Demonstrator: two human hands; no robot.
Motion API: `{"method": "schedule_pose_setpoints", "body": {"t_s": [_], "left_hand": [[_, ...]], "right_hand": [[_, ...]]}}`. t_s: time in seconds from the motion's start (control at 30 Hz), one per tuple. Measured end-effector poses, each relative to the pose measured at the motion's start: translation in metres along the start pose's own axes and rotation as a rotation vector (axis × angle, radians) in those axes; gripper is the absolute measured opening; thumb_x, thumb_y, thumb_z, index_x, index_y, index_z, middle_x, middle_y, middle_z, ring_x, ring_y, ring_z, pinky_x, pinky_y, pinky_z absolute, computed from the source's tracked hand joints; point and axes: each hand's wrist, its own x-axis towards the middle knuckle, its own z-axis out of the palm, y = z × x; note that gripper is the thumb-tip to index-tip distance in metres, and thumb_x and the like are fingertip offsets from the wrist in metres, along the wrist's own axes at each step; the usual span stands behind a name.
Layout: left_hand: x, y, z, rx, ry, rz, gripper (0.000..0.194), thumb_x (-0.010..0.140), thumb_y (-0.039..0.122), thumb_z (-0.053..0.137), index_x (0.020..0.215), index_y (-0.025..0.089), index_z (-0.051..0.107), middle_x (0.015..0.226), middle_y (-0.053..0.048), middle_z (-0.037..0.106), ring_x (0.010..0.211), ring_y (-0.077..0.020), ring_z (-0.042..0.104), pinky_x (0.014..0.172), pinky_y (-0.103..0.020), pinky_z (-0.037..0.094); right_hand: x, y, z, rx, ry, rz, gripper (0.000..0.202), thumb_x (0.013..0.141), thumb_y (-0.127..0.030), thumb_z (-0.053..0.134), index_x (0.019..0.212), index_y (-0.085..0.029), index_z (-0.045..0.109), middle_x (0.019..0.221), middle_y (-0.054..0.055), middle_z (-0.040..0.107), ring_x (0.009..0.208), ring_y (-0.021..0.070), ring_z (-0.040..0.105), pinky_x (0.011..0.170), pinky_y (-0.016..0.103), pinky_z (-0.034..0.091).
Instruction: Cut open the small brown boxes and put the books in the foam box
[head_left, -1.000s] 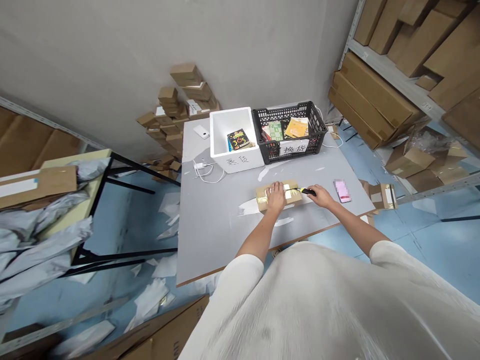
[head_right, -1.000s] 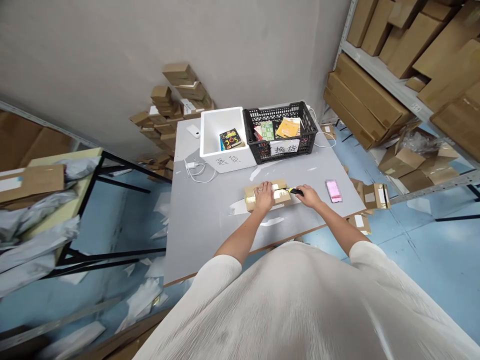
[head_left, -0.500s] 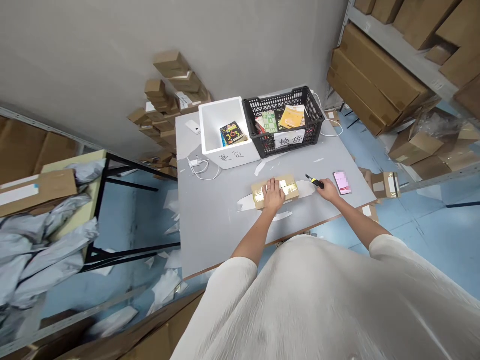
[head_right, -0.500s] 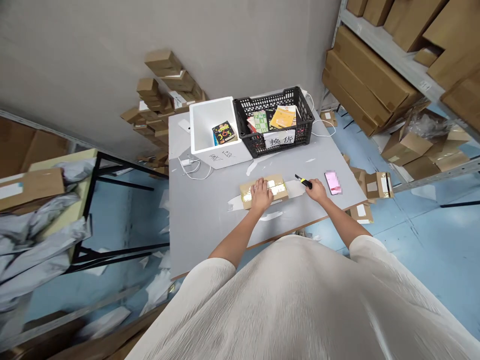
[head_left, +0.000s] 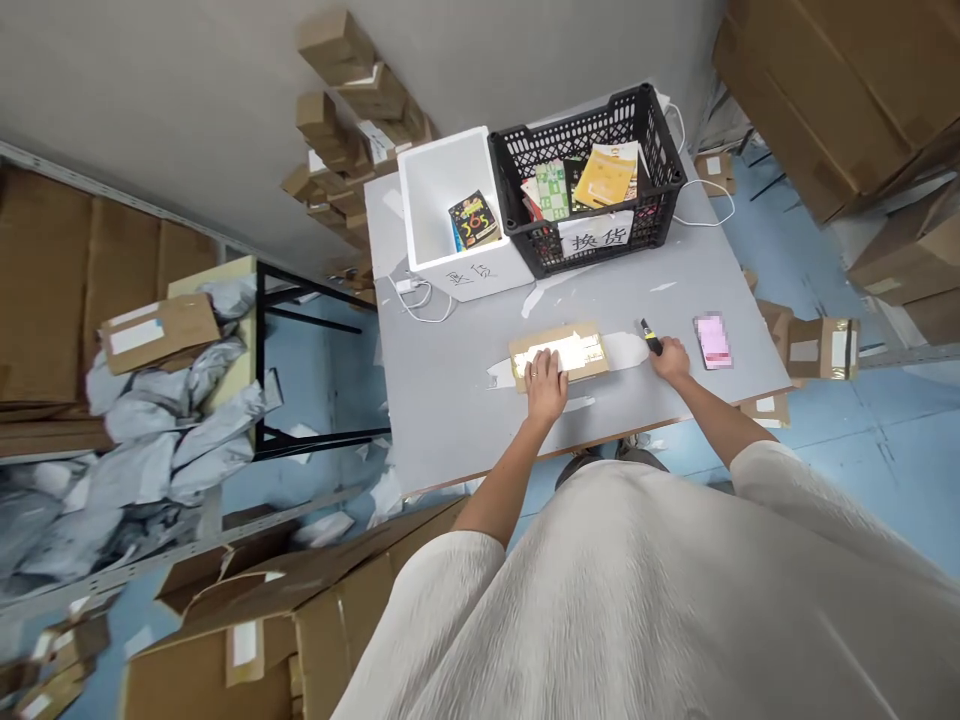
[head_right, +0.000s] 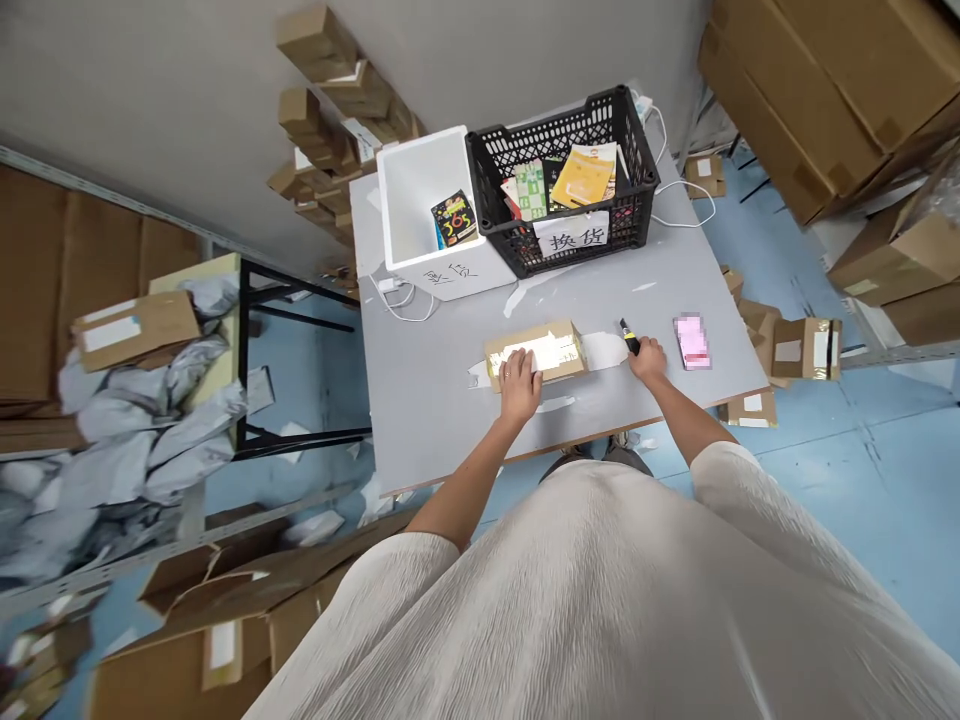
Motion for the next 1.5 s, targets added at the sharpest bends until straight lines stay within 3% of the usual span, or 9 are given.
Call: {"method": "schedule_pose_setpoints", "body": {"t_s": [0.4, 0.57, 0.67, 0.83, 0.93, 1.03, 1.13, 1.33, 1.5], "left_hand": [[0.003, 0.003, -0.007, 0.031, -0.056, -0.042, 0.059, 0.113, 0.040, 0.036, 0.168, 0.021, 0.046, 0.175, -0.016, 0.046, 0.171, -0.0302, 0.029, 0.140, -0.057, 0.018], [0.005, 0.002, -0.007, 0.016, -0.037, -0.029, 0.057, 0.112, 0.040, 0.040, 0.164, 0.021, 0.051, 0.173, -0.017, 0.049, 0.168, -0.0310, 0.034, 0.140, -0.055, 0.019], [0.007, 0.003, -0.008, 0.004, -0.027, -0.018, 0.056, 0.111, 0.039, 0.043, 0.163, 0.021, 0.052, 0.171, -0.017, 0.051, 0.167, -0.0321, 0.036, 0.138, -0.056, 0.022], [0.011, -0.002, -0.018, -0.039, -0.020, 0.034, 0.055, 0.107, 0.034, 0.050, 0.161, 0.024, 0.054, 0.169, -0.016, 0.054, 0.162, -0.0322, 0.042, 0.135, -0.054, 0.030], [0.010, -0.015, -0.025, -0.062, 0.048, 0.003, 0.057, 0.106, 0.030, 0.048, 0.163, 0.022, 0.051, 0.171, -0.016, 0.051, 0.162, -0.0320, 0.041, 0.134, -0.053, 0.031], [0.007, -0.033, -0.029, -0.090, 0.142, -0.211, 0.066, 0.103, 0.033, 0.053, 0.166, 0.017, 0.044, 0.171, -0.022, 0.048, 0.160, -0.0387, 0.042, 0.130, -0.059, 0.036], [0.005, -0.048, -0.030, -0.180, 0.129, -0.347, 0.077, 0.098, 0.034, 0.060, 0.169, 0.014, 0.037, 0.161, -0.026, 0.056, 0.151, -0.0428, 0.051, 0.122, -0.061, 0.045], [0.002, -0.057, -0.026, -0.306, 0.113, -0.197, 0.072, 0.098, 0.028, 0.058, 0.167, 0.017, 0.039, 0.161, -0.021, 0.056, 0.151, -0.0375, 0.052, 0.121, -0.054, 0.048], [0.004, -0.055, -0.024, -0.339, 0.139, -0.201, 0.076, 0.095, 0.022, 0.060, 0.168, 0.023, 0.038, 0.165, -0.018, 0.054, 0.155, -0.0348, 0.049, 0.125, -0.056, 0.045]], "right_hand": [[0.007, 0.001, 0.015, 0.072, 0.075, -0.067, 0.044, 0.098, -0.042, 0.070, 0.134, -0.017, 0.065, 0.134, 0.023, 0.064, 0.128, 0.0401, 0.058, 0.110, 0.055, 0.048], [-0.010, -0.041, -0.001, 0.186, 0.113, -0.222, 0.053, 0.106, -0.046, 0.053, 0.149, -0.017, 0.061, 0.143, 0.024, 0.062, 0.131, 0.0426, 0.056, 0.113, 0.058, 0.047], [-0.026, -0.079, -0.010, 0.293, 0.124, -0.373, 0.056, 0.109, -0.045, 0.044, 0.155, -0.018, 0.058, 0.146, 0.021, 0.062, 0.126, 0.0366, 0.062, 0.114, 0.052, 0.050], [-0.057, -0.122, -0.012, 0.265, 0.115, -0.550, 0.071, 0.098, -0.045, 0.064, 0.163, -0.021, 0.050, 0.155, 0.019, 0.058, 0.133, 0.0371, 0.060, 0.116, 0.052, 0.051], [-0.068, -0.126, -0.013, 0.176, 0.103, -0.557, 0.071, 0.097, -0.039, 0.063, 0.164, -0.022, 0.047, 0.154, 0.018, 0.060, 0.140, 0.0376, 0.057, 0.115, 0.052, 0.052], [-0.072, -0.125, -0.016, 0.118, 0.119, -0.570, 0.069, 0.098, -0.037, 0.060, 0.164, -0.021, 0.048, 0.154, 0.019, 0.061, 0.140, 0.0377, 0.057, 0.115, 0.052, 0.052], [-0.075, -0.125, -0.019, 0.105, 0.164, -0.588, 0.067, 0.097, -0.034, 0.059, 0.161, -0.020, 0.051, 0.150, 0.019, 0.065, 0.137, 0.0379, 0.060, 0.115, 0.054, 0.051], [-0.081, -0.129, -0.021, 0.066, 0.209, -0.590, 0.062, 0.096, -0.032, 0.056, 0.157, -0.021, 0.054, 0.154, 0.018, 0.064, 0.139, 0.0360, 0.060, 0.117, 0.054, 0.051], [-0.085, -0.131, -0.023, 0.081, 0.214, -0.563, 0.059, 0.096, -0.033, 0.055, 0.153, -0.021, 0.057, 0.154, 0.018, 0.065, 0.140, 0.0365, 0.059, 0.118, 0.055, 0.049]]}}
